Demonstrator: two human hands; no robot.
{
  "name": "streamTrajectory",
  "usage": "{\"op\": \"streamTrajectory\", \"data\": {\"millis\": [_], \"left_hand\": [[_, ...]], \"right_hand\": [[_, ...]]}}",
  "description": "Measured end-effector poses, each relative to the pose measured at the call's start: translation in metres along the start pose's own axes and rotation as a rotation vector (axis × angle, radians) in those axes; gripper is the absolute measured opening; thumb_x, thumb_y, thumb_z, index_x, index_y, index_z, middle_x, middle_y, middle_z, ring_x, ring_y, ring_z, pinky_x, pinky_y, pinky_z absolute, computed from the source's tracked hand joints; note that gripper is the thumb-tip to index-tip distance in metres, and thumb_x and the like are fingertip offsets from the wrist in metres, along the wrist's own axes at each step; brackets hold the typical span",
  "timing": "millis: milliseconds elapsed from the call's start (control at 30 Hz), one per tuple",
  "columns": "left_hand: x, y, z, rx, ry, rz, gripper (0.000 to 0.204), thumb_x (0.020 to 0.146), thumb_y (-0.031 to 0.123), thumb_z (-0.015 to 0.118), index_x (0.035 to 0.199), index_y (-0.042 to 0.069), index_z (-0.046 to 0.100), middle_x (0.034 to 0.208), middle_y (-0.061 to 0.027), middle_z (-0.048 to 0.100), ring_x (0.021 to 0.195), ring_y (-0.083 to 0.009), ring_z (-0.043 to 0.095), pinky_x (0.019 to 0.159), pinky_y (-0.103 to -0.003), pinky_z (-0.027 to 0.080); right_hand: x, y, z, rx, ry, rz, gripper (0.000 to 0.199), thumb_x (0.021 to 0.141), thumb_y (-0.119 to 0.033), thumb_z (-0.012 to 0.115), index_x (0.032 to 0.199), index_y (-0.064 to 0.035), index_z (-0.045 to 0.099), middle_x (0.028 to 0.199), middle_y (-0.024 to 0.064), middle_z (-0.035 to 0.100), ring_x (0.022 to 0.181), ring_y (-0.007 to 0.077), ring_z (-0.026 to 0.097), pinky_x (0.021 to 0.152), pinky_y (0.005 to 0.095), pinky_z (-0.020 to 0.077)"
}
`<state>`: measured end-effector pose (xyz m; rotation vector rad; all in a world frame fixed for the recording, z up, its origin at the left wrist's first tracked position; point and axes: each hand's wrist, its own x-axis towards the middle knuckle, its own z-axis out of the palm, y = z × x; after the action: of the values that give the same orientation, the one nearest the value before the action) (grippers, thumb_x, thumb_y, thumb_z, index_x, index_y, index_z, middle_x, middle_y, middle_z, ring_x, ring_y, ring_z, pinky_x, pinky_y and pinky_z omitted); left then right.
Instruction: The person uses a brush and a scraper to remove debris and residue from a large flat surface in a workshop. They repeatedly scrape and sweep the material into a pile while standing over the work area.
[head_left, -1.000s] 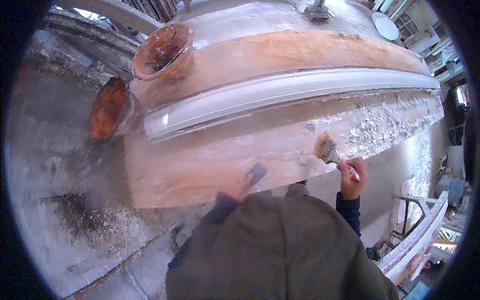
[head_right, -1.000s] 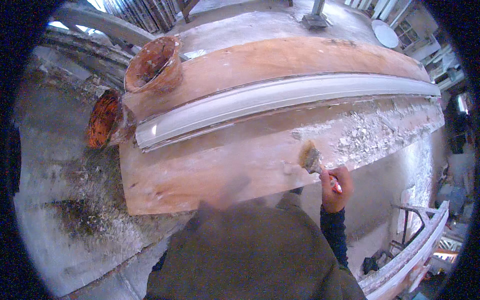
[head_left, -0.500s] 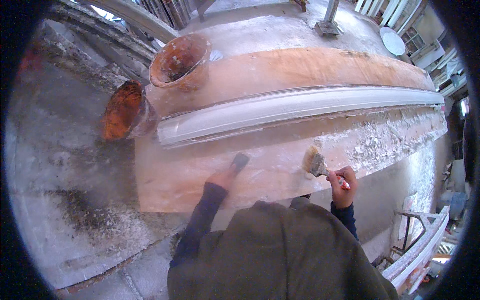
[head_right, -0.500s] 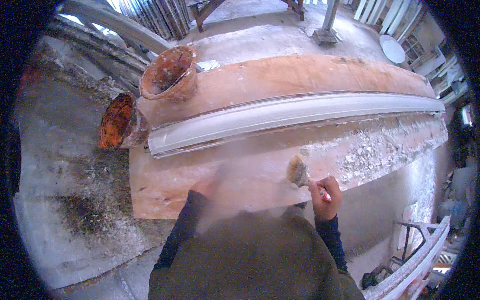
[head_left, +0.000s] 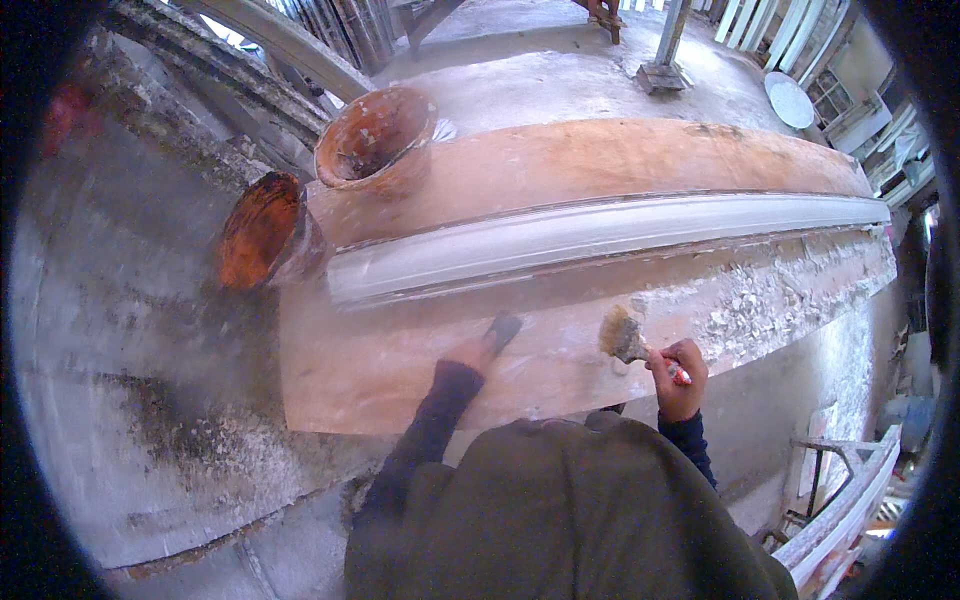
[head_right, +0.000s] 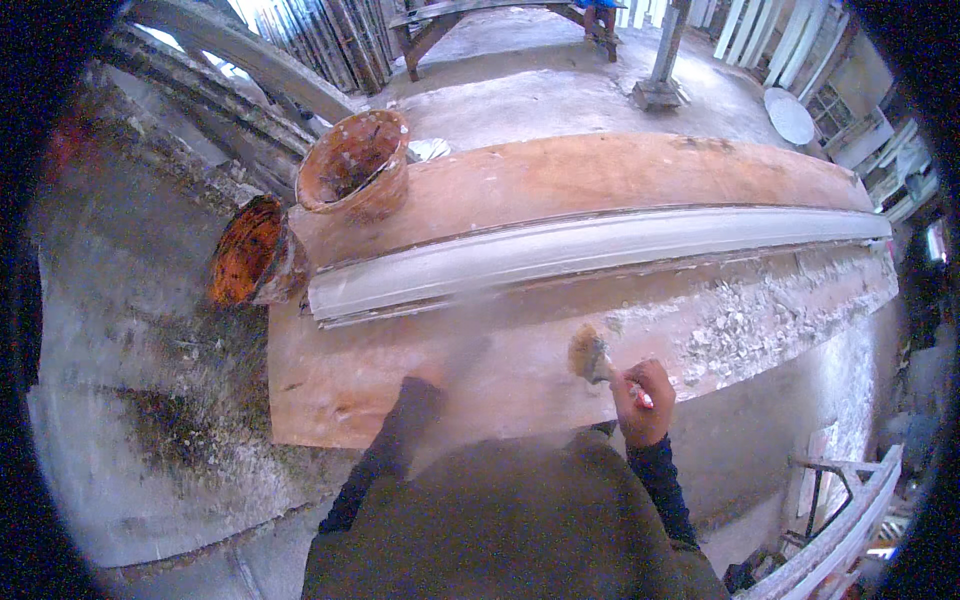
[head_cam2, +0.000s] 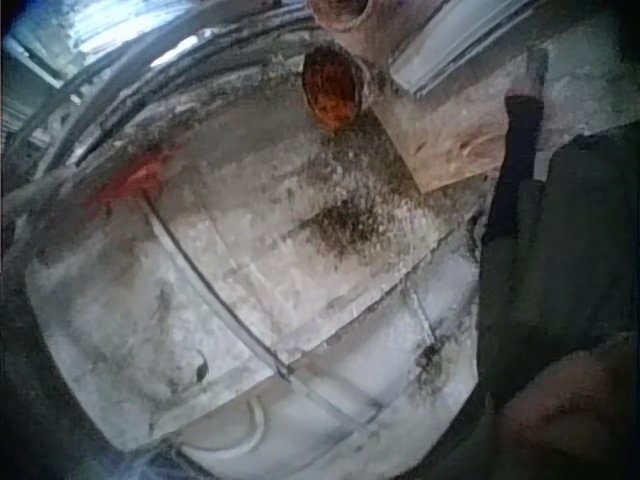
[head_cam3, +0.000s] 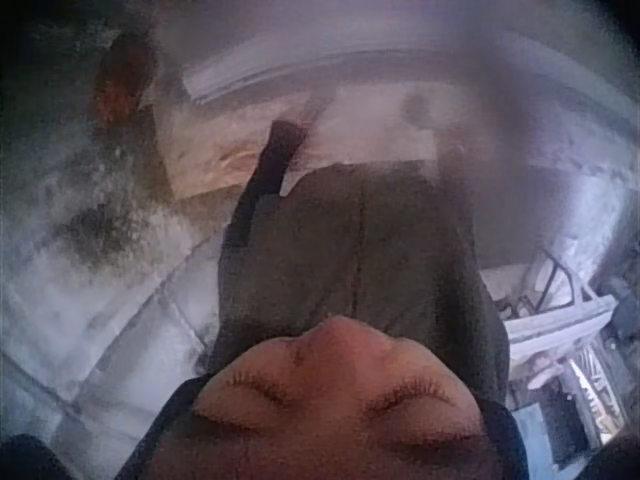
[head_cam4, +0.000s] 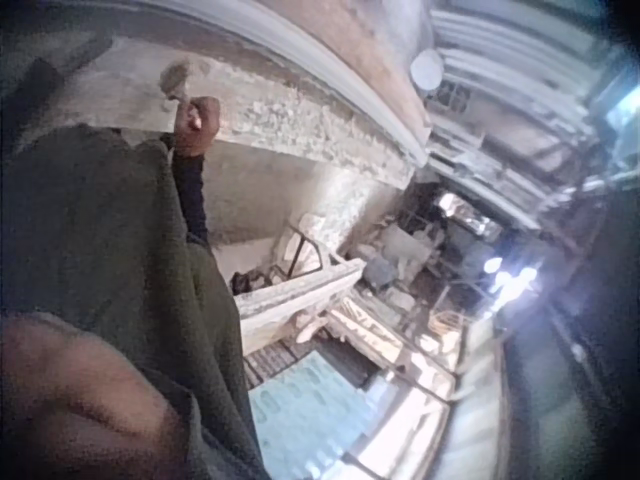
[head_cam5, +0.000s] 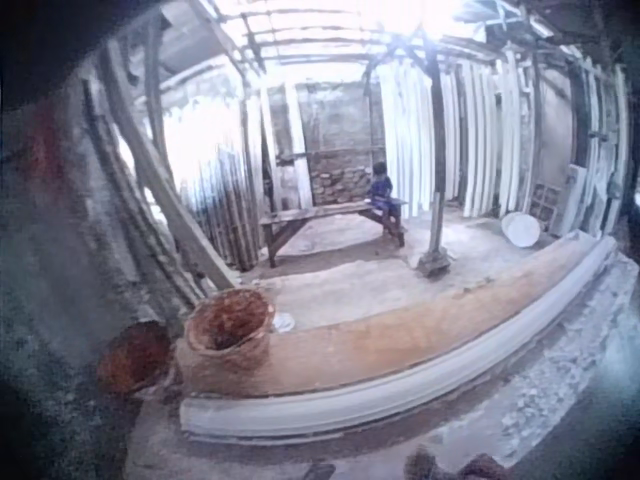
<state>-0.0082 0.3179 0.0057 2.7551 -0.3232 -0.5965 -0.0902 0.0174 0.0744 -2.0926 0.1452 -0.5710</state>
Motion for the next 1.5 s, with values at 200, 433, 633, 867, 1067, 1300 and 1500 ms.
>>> {"op": "streamTrajectory", "data": {"millis": [200,433,633,867,1067,1300,1500], "left_hand": [[0.013,0.031,0.0,0.007,-0.125,-0.115,0.032,0.09,0.026,0.029,0.108,0.012,0.052,0.088,-0.0183,0.06,0.082,-0.0352,0.059,0.069,-0.047,0.046],[0.064,0.042,0.031,-0.088,0.061,-0.016,0.03,0.088,0.024,0.032,0.108,0.013,0.051,0.089,-0.0172,0.06,0.082,-0.0346,0.059,0.069,-0.047,0.047],[-0.019,-0.021,0.031,-0.26,-0.061,0.14,0.037,0.087,0.033,0.038,0.114,0.012,0.053,0.097,-0.0171,0.06,0.089,-0.034,0.057,0.077,-0.042,0.045],[-0.093,-0.075,0.021,-0.462,-0.134,-0.024,0.037,0.087,0.028,0.046,0.118,0.008,0.051,0.111,-0.0121,0.057,0.102,-0.0236,0.054,0.089,-0.033,0.039],[-0.106,-0.056,0.004,-0.511,-0.138,-0.113,0.037,0.087,0.028,0.047,0.118,0.008,0.051,0.112,-0.0135,0.056,0.103,-0.0252,0.053,0.09,-0.032,0.038],[-0.097,-0.06,0.013,-0.44,0.05,0.017,0.041,0.085,0.032,0.048,0.118,0.008,0.051,0.111,-0.0159,0.056,0.104,-0.0272,0.053,0.09,-0.033,0.038],[-0.079,-0.036,0.005,-0.467,-0.1,-0.017,0.04,0.085,0.033,0.047,0.117,0.009,0.052,0.11,-0.0159,0.057,0.103,-0.0288,0.053,0.09,-0.034,0.038]], "right_hand": [[-0.001,-0.001,0.013,0.019,-0.08,-0.099,0.013,0.072,0.004,0.06,0.066,0.0017,0.049,0.063,0.006,0.047,0.057,0.0125,0.053,0.05,0.0228,0.0433],[0.013,-0.011,0.043,0.195,-0.174,-0.027,0.013,0.073,0.002,0.059,0.066,0.0018,0.048,0.063,0.0057,0.047,0.055,0.0135,0.055,0.051,0.0239,0.0467],[0.017,0.0,0.067,0.455,-0.28,0.234,0.011,0.077,-0.002,0.059,0.074,-0.0011,0.048,0.07,0.0059,0.056,0.062,0.0132,0.059,0.059,0.0257,0.0518],[0.006,0.084,0.233,0.474,-0.351,0.025,0.012,0.076,-0.009,0.063,0.077,-0.0019,0.052,0.066,0.0065,0.058,0.059,0.0137,0.059,0.053,0.0266,0.0506],[0.049,0.102,0.106,0.82,0.05,0.571,0.008,0.074,-0.007,0.062,0.075,-0.0025,0.056,0.068,0.0086,0.06,0.058,0.0171,0.06,0.052,0.0293,0.0522],[0.061,0.1,-0.021,0.326,0.332,0.364,0.012,0.077,-0.009,0.058,0.073,-0.0051,0.047,0.063,0.0064,0.056,0.052,0.0124,0.057,0.046,0.0233,0.0487],[-0.008,0.089,0.123,0.469,-0.199,0.273,0.007,0.073,-0.004,0.06,0.074,-0.0025,0.053,0.063,0.0044,0.058,0.058,0.0115,0.056,0.054,0.0247,0.0485]]}}
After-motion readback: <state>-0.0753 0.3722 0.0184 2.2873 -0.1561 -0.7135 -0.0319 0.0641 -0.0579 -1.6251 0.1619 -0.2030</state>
